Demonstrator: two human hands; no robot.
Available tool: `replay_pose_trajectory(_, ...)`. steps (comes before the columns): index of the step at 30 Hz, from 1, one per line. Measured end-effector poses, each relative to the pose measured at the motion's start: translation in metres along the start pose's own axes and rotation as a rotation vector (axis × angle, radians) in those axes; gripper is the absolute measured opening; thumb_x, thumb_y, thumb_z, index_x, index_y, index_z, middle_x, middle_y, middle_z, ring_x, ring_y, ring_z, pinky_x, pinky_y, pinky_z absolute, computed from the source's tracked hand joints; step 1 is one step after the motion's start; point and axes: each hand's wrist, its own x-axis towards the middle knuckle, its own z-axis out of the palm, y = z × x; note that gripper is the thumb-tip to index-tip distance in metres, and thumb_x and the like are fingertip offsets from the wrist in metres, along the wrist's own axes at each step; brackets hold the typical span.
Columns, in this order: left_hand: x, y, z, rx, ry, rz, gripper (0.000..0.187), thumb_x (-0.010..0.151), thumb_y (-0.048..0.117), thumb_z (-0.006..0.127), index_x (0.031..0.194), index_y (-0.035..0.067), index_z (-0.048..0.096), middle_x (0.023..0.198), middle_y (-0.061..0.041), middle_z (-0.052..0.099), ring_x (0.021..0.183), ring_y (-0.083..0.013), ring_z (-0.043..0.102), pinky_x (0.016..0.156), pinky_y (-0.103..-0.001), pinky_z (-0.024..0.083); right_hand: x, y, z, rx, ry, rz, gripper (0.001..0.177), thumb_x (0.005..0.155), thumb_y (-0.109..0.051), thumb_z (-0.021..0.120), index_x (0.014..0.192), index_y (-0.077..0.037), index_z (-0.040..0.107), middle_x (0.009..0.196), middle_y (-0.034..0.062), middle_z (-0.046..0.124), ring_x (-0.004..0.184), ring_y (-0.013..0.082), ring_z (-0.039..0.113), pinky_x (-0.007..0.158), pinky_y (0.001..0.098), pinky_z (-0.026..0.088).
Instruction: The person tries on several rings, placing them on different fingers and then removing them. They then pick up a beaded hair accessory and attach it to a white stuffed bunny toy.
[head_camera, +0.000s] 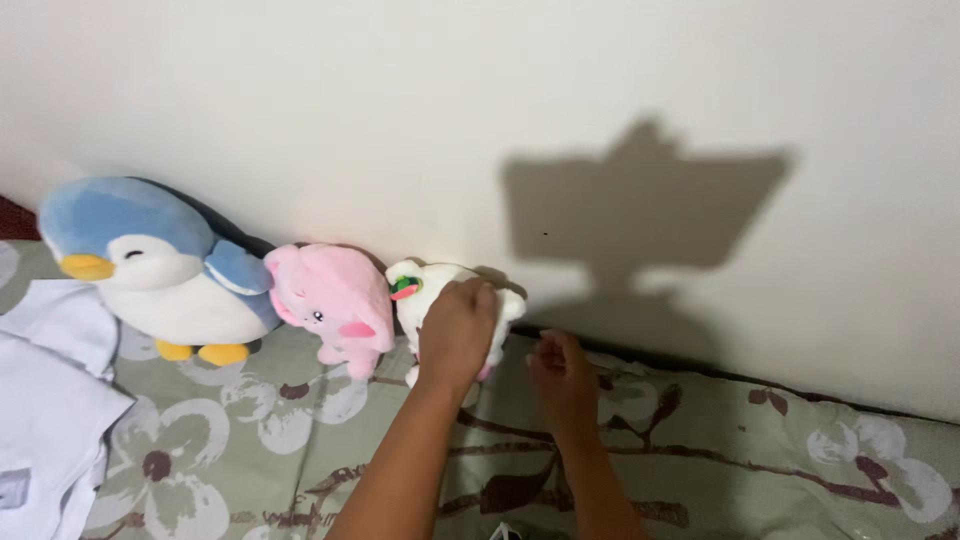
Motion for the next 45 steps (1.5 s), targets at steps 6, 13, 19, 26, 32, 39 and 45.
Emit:
replay_pose_trajectory(6, -0.090, -0.026, -0.023, -0.395, 0.003, -0.114, 0.032, 0.102, 0.018, 0.045, 0.121, 0.003, 0.066, 0.099, -0.015, 0.071, 0.087, -0.0236, 0.065, 0.083, -0.035, 0.053, -0.062, -0.009, -0.022, 0.101, -0.019, 0.140, 0.026, 0.097, -0.021, 0.067, 0.116, -0.004, 0.069, 0.098, 0.0097, 0.072, 0.087, 0.0176, 0.069, 0.079, 0.0323, 0.058)
replay_pose_trajectory(13, -0.209, -0.028, -0.022, -0.771, -0.090, -0.132, 0.065, 0.098, 0.005, 0.056, 0.158, 0.011, 0.030, 0.098, -0.009, 0.077, 0.086, -0.0138, 0.065, 0.086, -0.027, 0.053, -0.143, -0.047, -0.056, 0.580, -0.133, 0.413, 0.032, 0.096, -0.018, 0.063, 0.118, 0.004, 0.071, 0.098, 0.0130, 0.074, 0.088, 0.0199, 0.071, 0.080, 0.0368, 0.058)
replay_pose_trajectory(19, -0.269, 0.000, -0.047, -0.895, -0.142, -0.110, 0.077, 0.097, 0.004, 0.055, 0.162, 0.015, 0.014, 0.096, -0.010, 0.077, 0.089, -0.0143, 0.072, 0.085, -0.030, 0.057, -0.190, -0.093, -0.095, 0.602, -0.332, 0.184, 0.032, 0.098, -0.013, 0.059, 0.123, 0.005, 0.068, 0.106, 0.0133, 0.077, 0.095, 0.0205, 0.075, 0.086, 0.0349, 0.061)
replay_pose_trajectory(26, -0.337, 0.039, -0.093, -0.574, -0.057, 0.037, 0.076, 0.098, 0.006, 0.057, 0.163, 0.014, 0.017, 0.099, -0.009, 0.078, 0.087, -0.0145, 0.072, 0.083, -0.031, 0.058, -0.243, -0.151, -0.122, 0.559, -0.343, 0.098, 0.027, 0.091, -0.004, 0.069, 0.116, 0.007, 0.072, 0.101, 0.0155, 0.077, 0.091, 0.0191, 0.075, 0.083, 0.0337, 0.063)
replay_pose_trajectory(32, -0.378, 0.050, -0.106, -0.529, -0.048, 0.039, 0.078, 0.097, 0.006, 0.058, 0.162, 0.016, 0.018, 0.100, -0.006, 0.079, 0.089, -0.0131, 0.075, 0.083, -0.029, 0.058, -0.278, -0.180, -0.144, 0.301, -0.227, -0.216, 0.017, 0.084, -0.002, 0.078, 0.099, 0.003, 0.075, 0.105, 0.0076, 0.067, 0.086, 0.0146, 0.070, 0.073, 0.0284, 0.058)
replay_pose_trajectory(39, -0.410, 0.043, -0.113, -0.602, 0.094, 0.192, 0.033, 0.094, 0.007, 0.068, 0.127, 0.006, 0.066, 0.110, -0.008, 0.079, 0.104, -0.0161, 0.071, 0.092, -0.030, 0.053, -0.301, -0.211, -0.159, 0.221, -0.309, -0.317, 0.010, 0.087, -0.004, 0.072, 0.096, -0.001, 0.071, 0.103, 0.0053, 0.068, 0.090, 0.0127, 0.069, 0.079, 0.0271, 0.057)
replay_pose_trajectory(45, -0.425, 0.032, -0.120, -0.392, 0.274, 0.325, 0.013, 0.086, 0.007, 0.075, 0.099, 0.003, 0.074, 0.105, -0.006, 0.072, 0.102, -0.0185, 0.068, 0.088, -0.032, 0.052, -0.319, -0.220, -0.162, -0.007, -0.332, -0.406, 0.015, 0.083, -0.005, 0.073, 0.097, -0.002, 0.069, 0.093, 0.0049, 0.069, 0.084, 0.0143, 0.068, 0.077, 0.0277, 0.055)
